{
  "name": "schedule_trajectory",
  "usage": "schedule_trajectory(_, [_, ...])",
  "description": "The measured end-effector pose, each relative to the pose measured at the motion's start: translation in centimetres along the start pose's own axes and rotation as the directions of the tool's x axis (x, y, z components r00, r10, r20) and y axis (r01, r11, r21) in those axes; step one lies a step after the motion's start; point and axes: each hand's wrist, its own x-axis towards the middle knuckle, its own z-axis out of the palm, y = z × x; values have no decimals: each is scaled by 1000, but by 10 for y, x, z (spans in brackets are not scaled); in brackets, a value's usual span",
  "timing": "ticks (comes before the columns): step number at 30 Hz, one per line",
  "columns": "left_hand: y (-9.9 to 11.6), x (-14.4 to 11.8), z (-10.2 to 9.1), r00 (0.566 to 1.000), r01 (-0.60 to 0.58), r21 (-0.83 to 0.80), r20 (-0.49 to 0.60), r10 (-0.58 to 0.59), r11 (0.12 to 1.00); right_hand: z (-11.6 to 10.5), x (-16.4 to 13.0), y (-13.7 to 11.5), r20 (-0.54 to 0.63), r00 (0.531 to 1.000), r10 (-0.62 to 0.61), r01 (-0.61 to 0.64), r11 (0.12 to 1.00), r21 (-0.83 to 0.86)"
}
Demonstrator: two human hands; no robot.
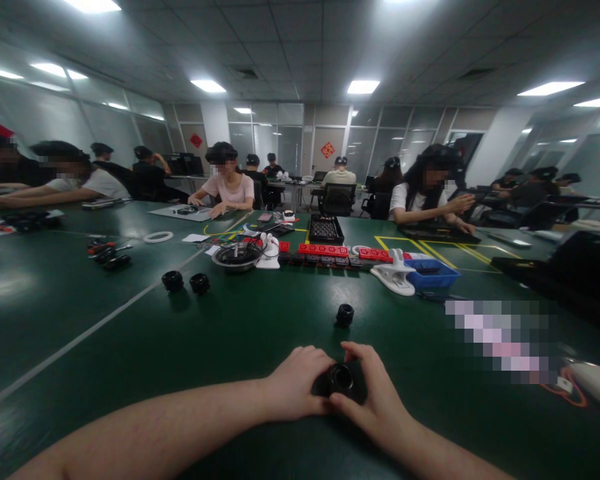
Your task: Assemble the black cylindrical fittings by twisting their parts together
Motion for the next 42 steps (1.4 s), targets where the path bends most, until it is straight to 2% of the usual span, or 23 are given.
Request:
schedule_trajectory(5, [1,0,-1,1000,5,-5,4,-5,1000,0,-1,-2,12,1000,-24,23,997,68])
schedule_trajectory(10, [2,0,-2,1000,19,-20,11,-19,1000,-6,-4,-2,111,986,-123,103,979,175])
schedule_trajectory(16, [2,-1,-3,1000,-2,-53,-3,1,999,-13,-5,-3,117,971,-211,196,973,122])
schedule_trajectory(23, [-1,-1,1,1000,-16,-23,-22,15,1000,-4,-1,0,17,996,-84,83,995,51])
schedule_trajectory(31, [-2,0,2,1000,-12,-4,-7,12,1000,-2,1,-3,2,1000,24,-24,1000,20])
schedule_trajectory(34, [-1,0,2,1000,-3,-1,-2,3,1000,-1,0,-3,-2,1000,29,-29,999,23])
schedule_trajectory(37, [0,0,0,1000,16,-2,11,-16,1000,-1,-1,-3,43,999,-31,28,998,56])
schedule_trajectory(42, [3,0,-4,1000,-2,-47,16,3,999,-8,-4,-2,130,967,-221,216,975,46])
